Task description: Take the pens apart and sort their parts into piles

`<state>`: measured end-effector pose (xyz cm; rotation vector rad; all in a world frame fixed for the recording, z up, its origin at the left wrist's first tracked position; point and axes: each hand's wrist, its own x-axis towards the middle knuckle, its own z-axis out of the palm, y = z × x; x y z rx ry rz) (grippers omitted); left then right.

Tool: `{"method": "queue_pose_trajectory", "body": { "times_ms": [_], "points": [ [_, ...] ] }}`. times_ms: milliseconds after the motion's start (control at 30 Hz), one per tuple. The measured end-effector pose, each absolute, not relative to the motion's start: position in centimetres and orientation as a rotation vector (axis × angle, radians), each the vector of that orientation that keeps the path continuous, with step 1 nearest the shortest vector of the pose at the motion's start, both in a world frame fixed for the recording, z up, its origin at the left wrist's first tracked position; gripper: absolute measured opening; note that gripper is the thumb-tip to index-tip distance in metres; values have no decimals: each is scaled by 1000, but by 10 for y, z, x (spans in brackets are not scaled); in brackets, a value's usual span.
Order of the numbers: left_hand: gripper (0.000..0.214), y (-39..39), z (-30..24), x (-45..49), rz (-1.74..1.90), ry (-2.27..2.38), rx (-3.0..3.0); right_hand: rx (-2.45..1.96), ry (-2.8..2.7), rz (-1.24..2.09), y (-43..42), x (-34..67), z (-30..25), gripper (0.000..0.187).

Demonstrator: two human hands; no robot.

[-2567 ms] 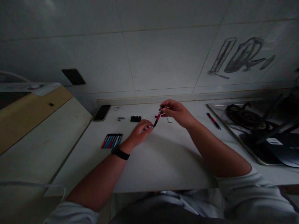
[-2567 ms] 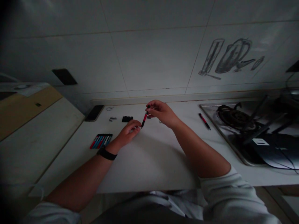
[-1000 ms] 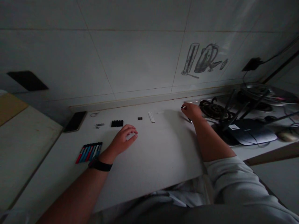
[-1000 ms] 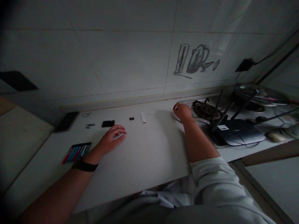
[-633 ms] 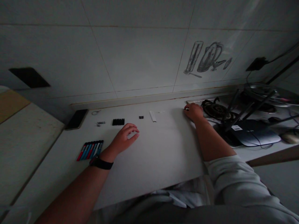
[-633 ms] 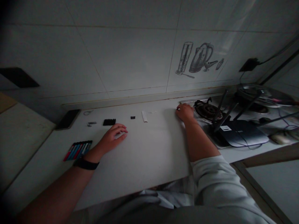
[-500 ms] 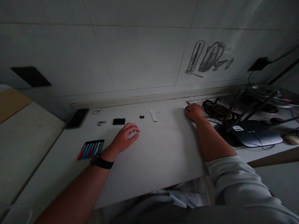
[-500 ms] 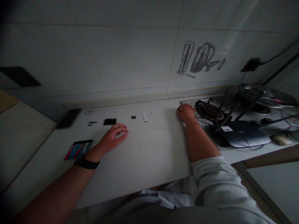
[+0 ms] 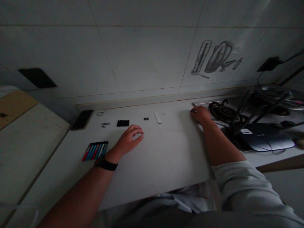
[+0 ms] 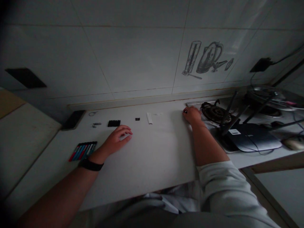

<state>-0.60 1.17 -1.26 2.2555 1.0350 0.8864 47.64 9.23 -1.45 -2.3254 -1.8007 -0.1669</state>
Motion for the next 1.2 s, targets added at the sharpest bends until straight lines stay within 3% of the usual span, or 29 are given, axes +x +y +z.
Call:
{"method": "queue_pose_trajectory", "body": {
  "times_ms": [500,1200],
  "points": [
    [15,11,-12,-6,893,1044,2260,-2118,-1556,-163,85,499,5,35],
    [14,12,-15,-6,876,1044,2261,-2244,-1923,-103,93,496,-19,39]
  ]
}}
